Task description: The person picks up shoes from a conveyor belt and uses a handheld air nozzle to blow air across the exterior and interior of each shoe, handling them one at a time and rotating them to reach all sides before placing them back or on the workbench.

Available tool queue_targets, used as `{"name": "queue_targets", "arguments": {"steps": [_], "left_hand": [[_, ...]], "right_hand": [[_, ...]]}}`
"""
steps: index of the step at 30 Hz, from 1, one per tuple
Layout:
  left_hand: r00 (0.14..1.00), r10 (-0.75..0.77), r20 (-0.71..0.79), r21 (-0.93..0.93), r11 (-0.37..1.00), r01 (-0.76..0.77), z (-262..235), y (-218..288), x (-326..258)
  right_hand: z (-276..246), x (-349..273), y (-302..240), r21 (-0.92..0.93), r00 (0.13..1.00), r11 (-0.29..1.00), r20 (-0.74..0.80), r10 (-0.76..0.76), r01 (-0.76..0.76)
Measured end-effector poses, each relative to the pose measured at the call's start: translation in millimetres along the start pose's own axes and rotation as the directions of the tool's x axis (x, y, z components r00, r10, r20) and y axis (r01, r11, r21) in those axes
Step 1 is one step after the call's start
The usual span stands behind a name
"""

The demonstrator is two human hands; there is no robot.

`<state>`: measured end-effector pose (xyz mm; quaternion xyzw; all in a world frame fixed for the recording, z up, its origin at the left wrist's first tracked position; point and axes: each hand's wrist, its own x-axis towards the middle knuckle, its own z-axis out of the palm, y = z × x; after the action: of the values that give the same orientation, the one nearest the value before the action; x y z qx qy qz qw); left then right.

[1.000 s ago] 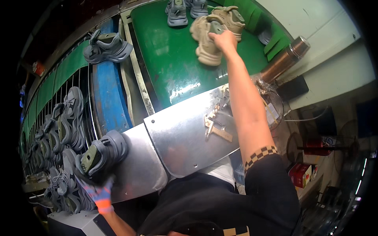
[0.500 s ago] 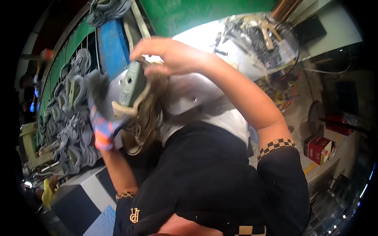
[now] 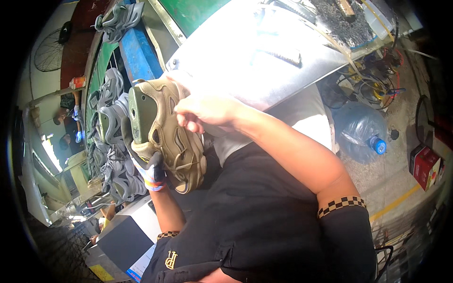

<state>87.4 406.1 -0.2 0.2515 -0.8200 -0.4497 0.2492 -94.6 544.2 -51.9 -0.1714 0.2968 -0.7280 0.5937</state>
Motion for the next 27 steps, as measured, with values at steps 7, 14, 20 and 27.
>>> {"name": "queue_targets", "arguments": {"steps": [7,14,20,27], "left_hand": [[0.999,-0.050,-0.020,-0.146,0.988,0.047,6.0,-3.5,0.0],[0.996,-0.011,-0.089,0.060,0.998,0.017,0.6,-3.6,-1.9],[0.998,0.055,-0.044,0.668,0.744,-0.012,-31.0,-34.4,-43.9],[0.992,-0.118,-0.036,0.550,0.827,0.119,-31.2,-20.5,-41.5]], "right_hand": [[8.2,-6.2,4.4,-0.070,0.991,0.990,-0.074,0.114,-0.119],[-2.1,-49.8,-1.4,-0.352,0.978,0.936,-0.192,-0.081,0.008],[-40.2,-124.3,-45.9,-0.941,0.703,0.332,-0.194,-0.684,0.063],[-47.8,-139.2,-94.0,-0.975,0.603,-0.202,0.217,-0.768,0.095]]}}
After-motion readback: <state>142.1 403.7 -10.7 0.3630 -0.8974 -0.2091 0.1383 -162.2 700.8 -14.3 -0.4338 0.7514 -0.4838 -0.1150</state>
